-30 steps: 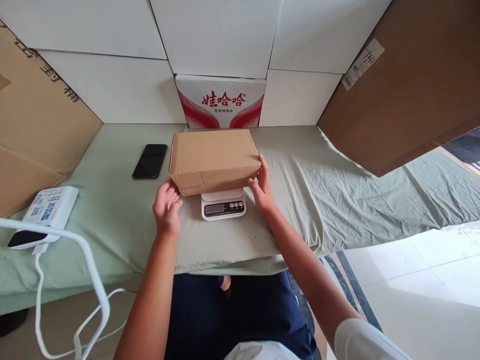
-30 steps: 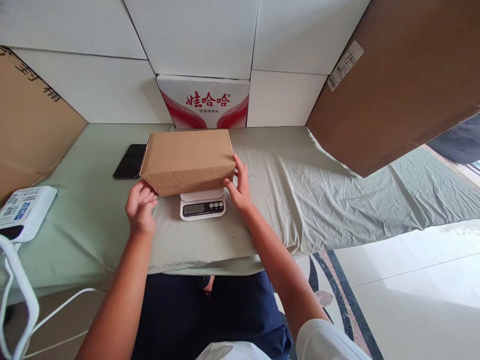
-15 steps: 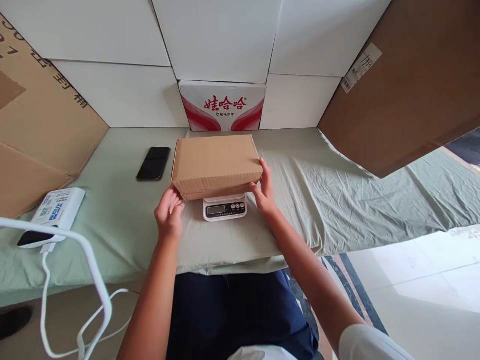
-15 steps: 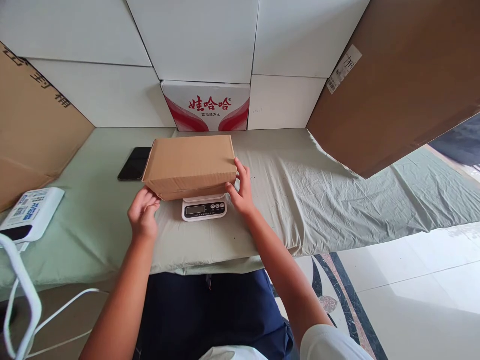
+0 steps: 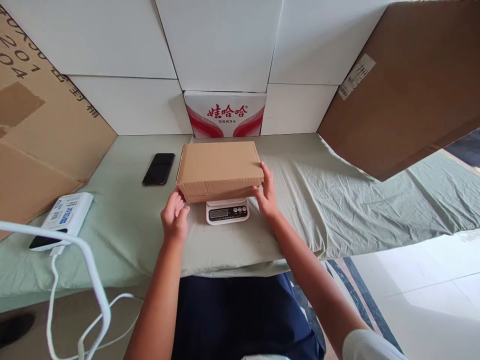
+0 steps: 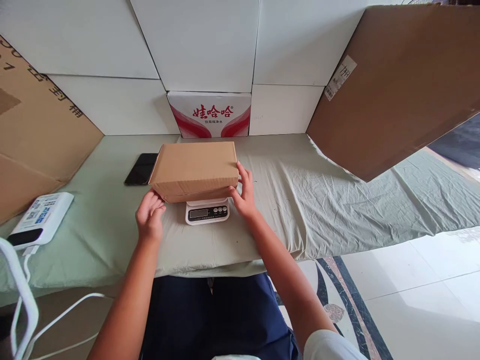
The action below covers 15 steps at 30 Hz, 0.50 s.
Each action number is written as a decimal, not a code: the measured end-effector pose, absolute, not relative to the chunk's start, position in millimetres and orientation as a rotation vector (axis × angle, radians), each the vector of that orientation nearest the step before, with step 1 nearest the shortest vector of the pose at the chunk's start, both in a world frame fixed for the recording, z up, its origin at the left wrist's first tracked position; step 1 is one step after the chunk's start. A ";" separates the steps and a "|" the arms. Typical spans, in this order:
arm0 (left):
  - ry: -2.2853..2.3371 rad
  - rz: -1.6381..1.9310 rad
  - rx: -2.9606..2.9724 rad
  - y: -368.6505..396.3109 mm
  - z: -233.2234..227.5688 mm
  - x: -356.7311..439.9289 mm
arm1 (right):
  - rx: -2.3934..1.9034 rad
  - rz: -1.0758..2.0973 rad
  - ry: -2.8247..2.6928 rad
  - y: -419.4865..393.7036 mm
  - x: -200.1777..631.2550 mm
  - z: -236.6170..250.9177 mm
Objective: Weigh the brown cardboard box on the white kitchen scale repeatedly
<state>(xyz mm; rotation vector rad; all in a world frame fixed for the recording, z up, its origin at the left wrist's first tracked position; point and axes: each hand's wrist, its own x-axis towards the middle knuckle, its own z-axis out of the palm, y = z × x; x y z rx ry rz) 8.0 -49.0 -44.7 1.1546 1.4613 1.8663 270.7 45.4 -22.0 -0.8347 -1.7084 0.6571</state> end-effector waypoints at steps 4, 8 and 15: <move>1.475 1.854 1.164 -50.7 -45.1 9.9 | -0.785 0.749 -1.667 43.0 270.0 -22.0; 1.469 1.857 1.152 -46.3 -31.4 8.9 | -0.740 0.842 -1.631 42.6 268.8 -11.2; 1.270 1.902 1.276 24.2 14.4 -3.6 | -0.739 0.792 -1.645 96.4 250.6 15.2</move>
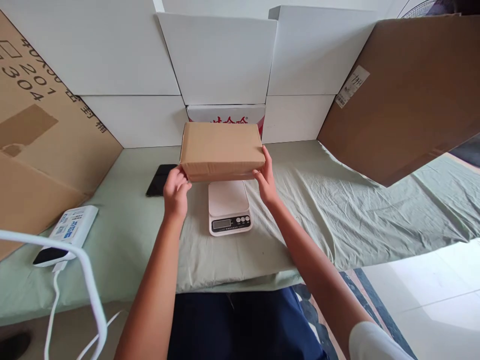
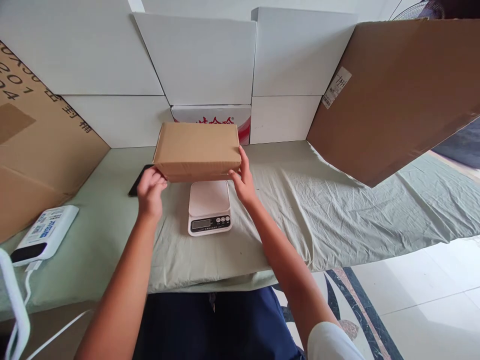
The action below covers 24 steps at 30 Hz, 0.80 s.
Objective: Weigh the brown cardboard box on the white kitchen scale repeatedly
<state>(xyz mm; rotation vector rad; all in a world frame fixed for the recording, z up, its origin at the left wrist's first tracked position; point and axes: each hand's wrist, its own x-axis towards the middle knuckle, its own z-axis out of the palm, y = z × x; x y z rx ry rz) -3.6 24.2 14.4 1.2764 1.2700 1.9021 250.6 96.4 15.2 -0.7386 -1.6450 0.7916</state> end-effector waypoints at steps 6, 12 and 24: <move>1.276 1.794 1.116 71.3 -17.9 -5.9 | -0.823 0.904 -1.561 142.6 236.4 -14.3; 1.219 1.767 1.121 80.8 -37.3 -3.2 | -0.838 0.939 -1.522 151.9 238.7 -25.6; 1.278 1.781 1.043 85.5 -48.8 -22.0 | -0.795 1.128 -1.466 159.5 240.0 -29.6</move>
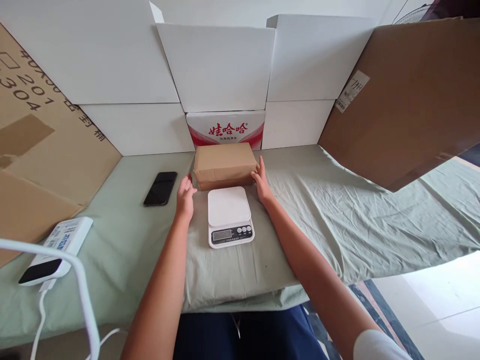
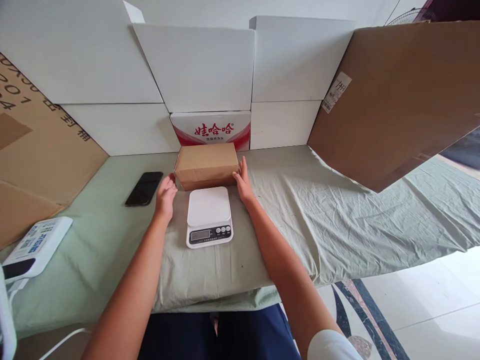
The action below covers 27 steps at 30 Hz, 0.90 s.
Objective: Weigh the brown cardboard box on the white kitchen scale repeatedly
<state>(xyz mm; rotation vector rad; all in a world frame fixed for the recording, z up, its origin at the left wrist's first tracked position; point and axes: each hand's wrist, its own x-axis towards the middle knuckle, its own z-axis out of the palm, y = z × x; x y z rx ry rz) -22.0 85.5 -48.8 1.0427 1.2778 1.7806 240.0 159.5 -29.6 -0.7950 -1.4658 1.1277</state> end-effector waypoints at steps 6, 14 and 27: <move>1.241 1.678 1.110 86.8 -52.7 -21.1 | -0.759 1.131 -1.496 159.4 240.8 -35.3; 1.165 1.770 1.154 74.0 -26.6 -12.0 | -0.672 1.007 -1.566 140.2 237.8 -11.3; 1.318 1.725 1.178 -62.5 -46.2 15.6 | -0.746 0.891 -1.723 42.5 298.9 -30.4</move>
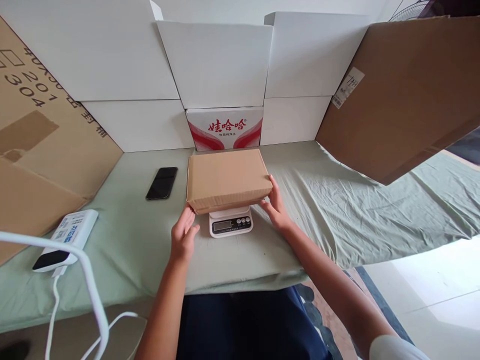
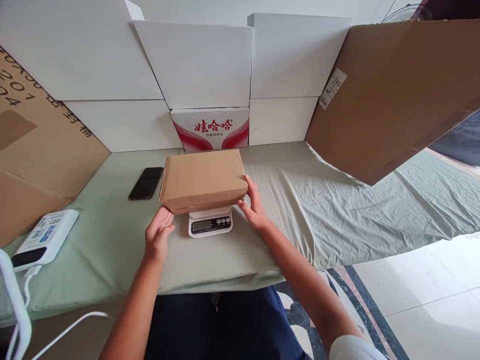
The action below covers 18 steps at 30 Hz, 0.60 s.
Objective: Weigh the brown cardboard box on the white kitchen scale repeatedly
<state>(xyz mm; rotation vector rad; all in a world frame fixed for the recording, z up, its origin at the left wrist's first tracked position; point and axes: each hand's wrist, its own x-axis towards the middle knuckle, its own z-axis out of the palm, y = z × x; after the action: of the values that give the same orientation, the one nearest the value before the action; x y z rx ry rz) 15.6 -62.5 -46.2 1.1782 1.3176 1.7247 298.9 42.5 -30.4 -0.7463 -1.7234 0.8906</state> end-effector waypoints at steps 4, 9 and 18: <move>1.337 1.737 1.159 -63.3 -45.6 15.9 | -0.749 0.874 -1.722 43.4 295.2 -30.5; 1.362 1.740 1.162 -64.5 -42.9 16.4 | -0.747 0.865 -1.735 44.2 294.8 -30.8; 1.370 1.776 1.070 -64.5 -45.2 14.3 | -0.736 0.895 -1.747 44.1 293.7 -28.6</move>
<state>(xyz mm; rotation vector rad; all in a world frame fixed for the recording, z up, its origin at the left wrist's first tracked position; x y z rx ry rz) 14.3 -64.5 -45.2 1.0701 1.3700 1.7761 293.7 44.1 -28.6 -0.7357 -1.7471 0.8953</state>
